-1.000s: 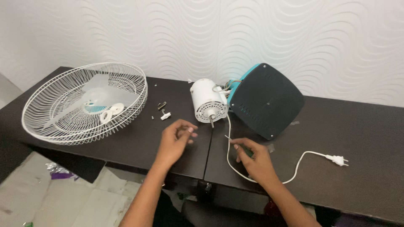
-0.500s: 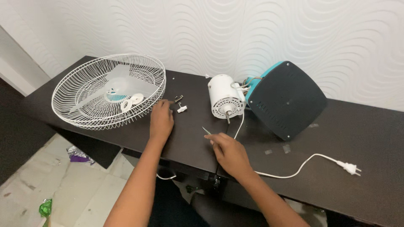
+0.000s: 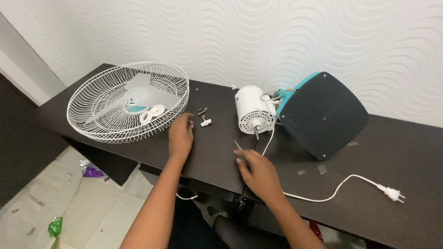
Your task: The person uses a screwdriver to tighten screws on the back of a fan base, then connects the motor housing to the base and secures it with screws. The fan cage and blades remain disassembled on the table.
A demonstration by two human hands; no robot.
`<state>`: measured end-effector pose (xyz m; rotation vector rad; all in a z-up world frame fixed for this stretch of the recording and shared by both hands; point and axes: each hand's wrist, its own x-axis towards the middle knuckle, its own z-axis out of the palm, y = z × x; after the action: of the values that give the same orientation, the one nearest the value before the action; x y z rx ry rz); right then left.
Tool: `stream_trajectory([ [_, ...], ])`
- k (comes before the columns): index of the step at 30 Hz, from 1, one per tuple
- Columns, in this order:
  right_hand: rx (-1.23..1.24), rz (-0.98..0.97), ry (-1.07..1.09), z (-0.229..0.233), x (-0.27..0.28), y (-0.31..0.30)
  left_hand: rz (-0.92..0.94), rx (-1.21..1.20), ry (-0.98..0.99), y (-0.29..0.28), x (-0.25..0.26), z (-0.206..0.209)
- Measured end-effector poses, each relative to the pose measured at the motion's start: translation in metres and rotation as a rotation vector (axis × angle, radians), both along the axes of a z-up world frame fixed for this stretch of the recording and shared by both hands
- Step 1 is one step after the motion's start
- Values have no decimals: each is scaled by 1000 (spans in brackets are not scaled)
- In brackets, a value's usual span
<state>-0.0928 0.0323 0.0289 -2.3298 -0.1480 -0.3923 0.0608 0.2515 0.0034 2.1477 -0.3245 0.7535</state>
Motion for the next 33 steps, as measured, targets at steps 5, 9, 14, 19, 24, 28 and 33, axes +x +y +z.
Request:
stream_trajectory([
  [5, 38, -34, 28, 0, 1, 0, -44, -95, 124, 0, -3, 1],
  [9, 106, -35, -24, 1, 2, -2, -98, -100, 73, 2, 3, 0],
  [14, 154, -26, -47, 0, 1, -2, -87, -147, 32, 5, 10, -4],
  [19, 158, -30, -29, -1, 2, -4, -2, 0, 157, 2, 4, -3],
  [24, 143, -30, -46, 0, 2, -2, 51, -15, 178, 1, -5, 5],
  [28, 147, -44, 16, 1, 1, -3, 54, -37, 211, 1, -8, 10],
  [33, 173, -41, -21, 0, 3, -4, -73, -73, 77, -4, -14, 18],
])
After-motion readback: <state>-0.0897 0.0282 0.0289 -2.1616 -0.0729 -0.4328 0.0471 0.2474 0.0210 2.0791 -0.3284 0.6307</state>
